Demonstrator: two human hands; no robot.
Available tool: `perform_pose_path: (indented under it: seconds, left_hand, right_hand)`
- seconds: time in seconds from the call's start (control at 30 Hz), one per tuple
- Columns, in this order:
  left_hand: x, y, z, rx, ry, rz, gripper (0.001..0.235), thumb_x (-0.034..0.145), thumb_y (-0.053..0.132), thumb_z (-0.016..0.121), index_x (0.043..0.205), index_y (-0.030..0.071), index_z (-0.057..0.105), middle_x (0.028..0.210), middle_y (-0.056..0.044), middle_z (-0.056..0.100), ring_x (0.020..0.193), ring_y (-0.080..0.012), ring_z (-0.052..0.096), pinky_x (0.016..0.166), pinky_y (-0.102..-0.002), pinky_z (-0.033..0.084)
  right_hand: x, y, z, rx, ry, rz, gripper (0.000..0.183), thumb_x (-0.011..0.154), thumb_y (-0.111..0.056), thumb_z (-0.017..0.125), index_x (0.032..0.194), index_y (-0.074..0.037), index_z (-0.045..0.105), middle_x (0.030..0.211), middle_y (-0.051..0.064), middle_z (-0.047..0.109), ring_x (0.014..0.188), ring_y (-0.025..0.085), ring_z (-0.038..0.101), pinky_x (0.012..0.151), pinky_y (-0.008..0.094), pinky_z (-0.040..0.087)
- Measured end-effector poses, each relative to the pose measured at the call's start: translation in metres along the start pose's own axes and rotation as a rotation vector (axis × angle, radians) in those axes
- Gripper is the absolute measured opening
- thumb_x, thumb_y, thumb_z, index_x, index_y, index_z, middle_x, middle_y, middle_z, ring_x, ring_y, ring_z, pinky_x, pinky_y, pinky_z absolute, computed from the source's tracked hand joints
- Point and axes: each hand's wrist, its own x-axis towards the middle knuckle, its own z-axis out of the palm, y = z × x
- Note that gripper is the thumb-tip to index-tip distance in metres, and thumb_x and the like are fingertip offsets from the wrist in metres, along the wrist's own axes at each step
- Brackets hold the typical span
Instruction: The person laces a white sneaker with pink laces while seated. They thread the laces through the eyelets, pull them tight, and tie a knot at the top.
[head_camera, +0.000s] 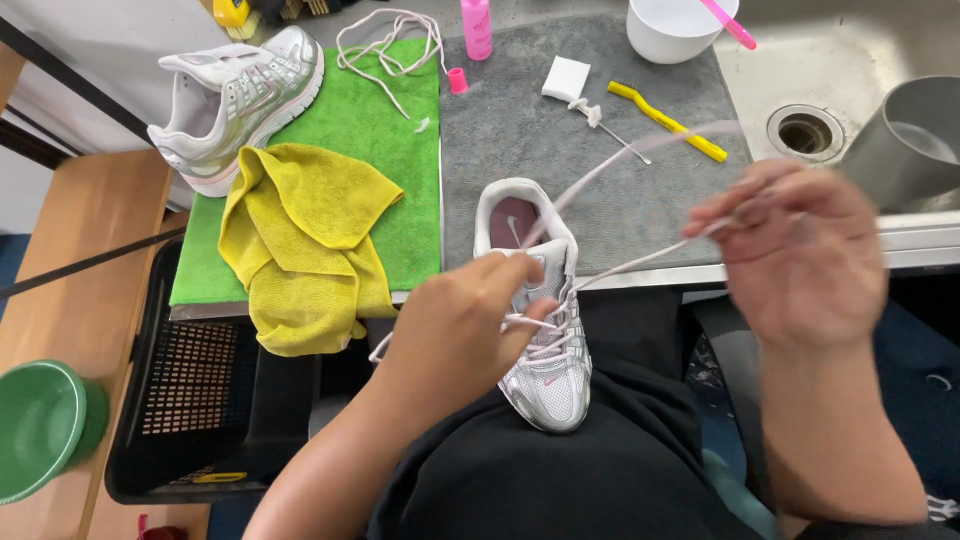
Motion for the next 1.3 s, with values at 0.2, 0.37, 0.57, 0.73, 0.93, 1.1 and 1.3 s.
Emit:
perform_pose_path:
  seconds: [0.2,0.37,0.57,0.73,0.93,1.1,1.3]
  left_hand:
    - [-0.010,-0.003,0.031,0.104,-0.427,-0.065,0.025,0.094,0.038,0.063,0.092,0.014,0.058,0.074,-0.008,0.069,0.068,-0.0359,0.066,0.049,-0.051,0.044]
    - [-0.007,-0.004,0.042,0.112,-0.418,-0.115,0.018,0.096,0.028,0.055,0.087,0.012,0.057,0.074,-0.010,0.068,0.066,-0.0380,0.064,0.049,-0.052,0.043]
    - [-0.007,-0.004,0.045,0.176,-0.407,-0.110,0.018,0.094,0.029,0.056,0.086,0.013,0.057,0.072,-0.008,0.067,0.063,-0.0383,0.064,0.048,-0.052,0.044]
    - [-0.010,-0.005,0.045,0.152,-0.396,-0.087,0.019,0.095,0.027,0.054,0.085,0.011,0.056,0.071,-0.009,0.065,0.060,-0.0388,0.062,0.048,-0.052,0.043]
    - [-0.004,-0.007,0.022,-0.008,-0.398,-0.060,0.017,0.088,0.028,0.063,0.100,0.016,0.061,0.075,-0.007,0.070,0.070,-0.0383,0.069,0.058,-0.049,0.052]
    - [-0.015,0.002,-0.075,-0.449,-0.355,-0.154,0.009,0.091,0.018,0.066,0.100,0.017,0.066,0.083,0.004,0.073,0.058,-0.0108,0.058,0.061,-0.027,0.052]
    - [-0.150,-0.134,-0.140,-0.516,0.573,0.099,0.014,0.086,0.018,0.062,0.097,0.010,0.066,0.094,-0.004,0.064,0.076,-0.0158,0.072,0.073,-0.026,0.068]
  right_hand:
    - [-0.057,-0.018,-0.117,-0.329,0.609,-0.002,0.039,0.109,-0.043,0.051,0.144,-0.027,0.055,0.158,-0.015,0.054,0.125,0.005,0.059,0.105,0.030,0.043]
    - [-0.019,-0.024,-0.079,-0.479,0.940,0.041,0.034,0.098,-0.041,0.061,0.126,-0.022,0.065,0.101,-0.004,0.062,0.098,0.002,0.062,0.081,0.016,0.047]
    - [0.000,-0.002,-0.027,-1.037,0.387,0.271,0.021,0.107,0.010,0.048,0.109,0.006,0.069,0.088,0.016,0.061,0.067,0.017,0.056,0.061,0.025,0.048]
    - [-0.006,0.051,-0.031,-1.533,0.093,0.265,0.023,0.095,-0.013,0.062,0.113,-0.002,0.072,0.125,0.020,0.065,0.115,0.035,0.060,0.092,0.044,0.049]
    - [0.012,0.039,0.039,-1.312,-0.142,0.009,0.013,0.095,-0.015,0.063,0.104,-0.006,0.068,0.130,0.020,0.059,0.128,0.040,0.055,0.106,0.049,0.043]
    - [0.014,0.043,0.057,-1.238,-0.229,0.004,0.010,0.098,-0.020,0.062,0.100,-0.010,0.063,0.138,0.015,0.056,0.138,0.036,0.049,0.112,0.046,0.040]
    - [0.019,0.039,0.086,-1.205,-0.407,-0.213,0.010,0.095,-0.010,0.065,0.105,-0.007,0.064,0.139,0.018,0.054,0.140,0.043,0.047,0.110,0.053,0.042]
